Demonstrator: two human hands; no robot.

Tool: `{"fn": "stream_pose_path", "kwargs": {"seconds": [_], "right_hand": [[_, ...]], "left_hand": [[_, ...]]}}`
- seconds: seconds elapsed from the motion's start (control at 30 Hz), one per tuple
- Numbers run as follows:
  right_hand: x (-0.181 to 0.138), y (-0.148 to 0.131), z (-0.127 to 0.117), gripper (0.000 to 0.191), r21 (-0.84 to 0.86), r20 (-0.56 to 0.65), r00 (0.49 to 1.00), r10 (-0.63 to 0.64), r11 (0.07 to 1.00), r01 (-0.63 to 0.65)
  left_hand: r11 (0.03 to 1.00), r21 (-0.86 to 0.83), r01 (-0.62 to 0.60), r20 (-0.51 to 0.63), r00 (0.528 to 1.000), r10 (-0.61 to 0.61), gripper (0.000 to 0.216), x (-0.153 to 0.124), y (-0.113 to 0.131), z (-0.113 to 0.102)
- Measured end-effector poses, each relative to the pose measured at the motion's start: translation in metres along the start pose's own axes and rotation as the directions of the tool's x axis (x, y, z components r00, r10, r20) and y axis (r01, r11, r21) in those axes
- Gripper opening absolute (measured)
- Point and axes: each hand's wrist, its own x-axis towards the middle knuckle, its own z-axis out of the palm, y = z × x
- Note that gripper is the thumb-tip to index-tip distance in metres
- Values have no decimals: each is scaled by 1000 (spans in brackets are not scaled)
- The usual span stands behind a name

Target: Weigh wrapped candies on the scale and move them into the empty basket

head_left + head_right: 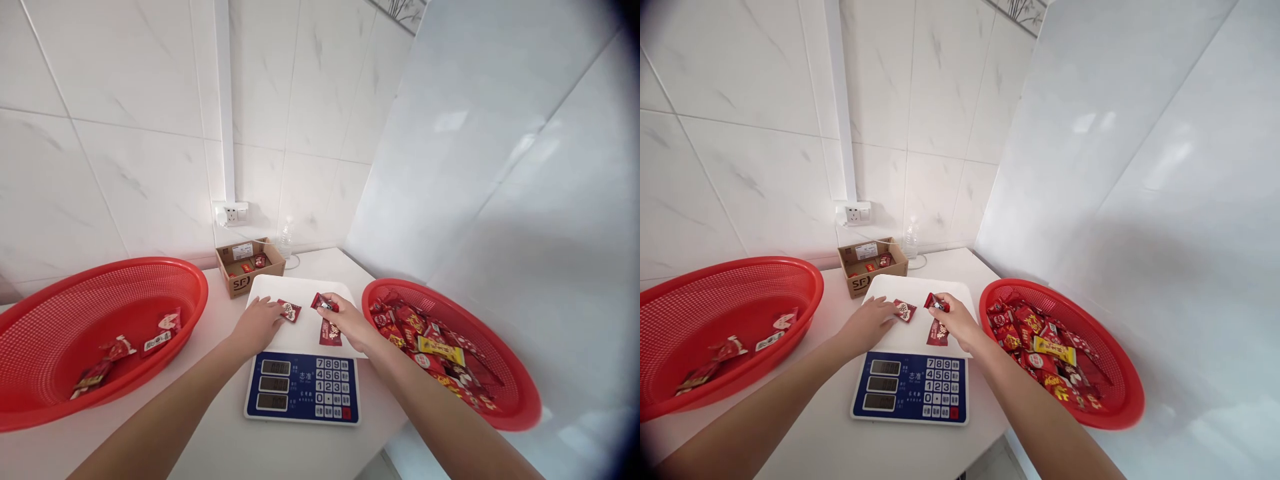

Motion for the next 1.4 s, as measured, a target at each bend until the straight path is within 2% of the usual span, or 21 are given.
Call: {"fn": "stream_pose_path", "kwargs": {"seconds": [0.1,0.2,0.3,0.4,0.53,0.63,0.8,0.9,1.0,1.1,1.2,1.3,1.4], "right_hand": [[-5,-1,-3,38,-39,9,1000,-6,999,6],[-13,-6,3,40,-35,73,997,-8,999,11],[-24,-15,16,38,-43,182,983,-33,998,41],[-36,-25,28,36,-76,256,965,-60,994,82],[-42,-30,31,39,-105,274,960,-60,990,92],[-34,-22,23,37,-127,223,972,-78,986,108],[-1,-2,9,25,-249,-10,997,-82,965,77],[14,5,3,28,-342,-69,990,-121,935,91],[16,7,-2,34,-558,-62,964,-260,809,183],[7,9,-6,37,-716,37,948,-315,654,245],[-1,13,-9,35,-773,185,933,-310,540,333],[-4,17,-7,37,-784,312,905,-289,461,417],[-2,16,-5,34,-795,313,904,-290,441,417]], "left_hand": [[995,-85,44,-39,998,-47,18,-11,9,-4],[961,-252,112,-30,992,-124,31,-26,23,-2],[881,-443,166,36,985,-167,40,-38,35,4],[784,-587,200,80,979,-190,33,-45,41,9],[648,-724,236,100,966,-240,23,-50,41,7],[521,-816,250,122,956,-267,19,-54,38,3],[358,-897,260,145,937,-318,15,-62,37,-1],[283,-919,273,161,917,-365,12,-66,39,-4],[296,-914,276,155,915,-373,14,-76,36,-11],[369,-881,295,150,916,-373,18,-93,28,-20],[425,-844,327,145,902,-408,21,-110,18,-27],[440,-826,352,146,888,-437,22,-121,13,-30],[448,-814,369,156,883,-442,23,-127,13,-31]]}}
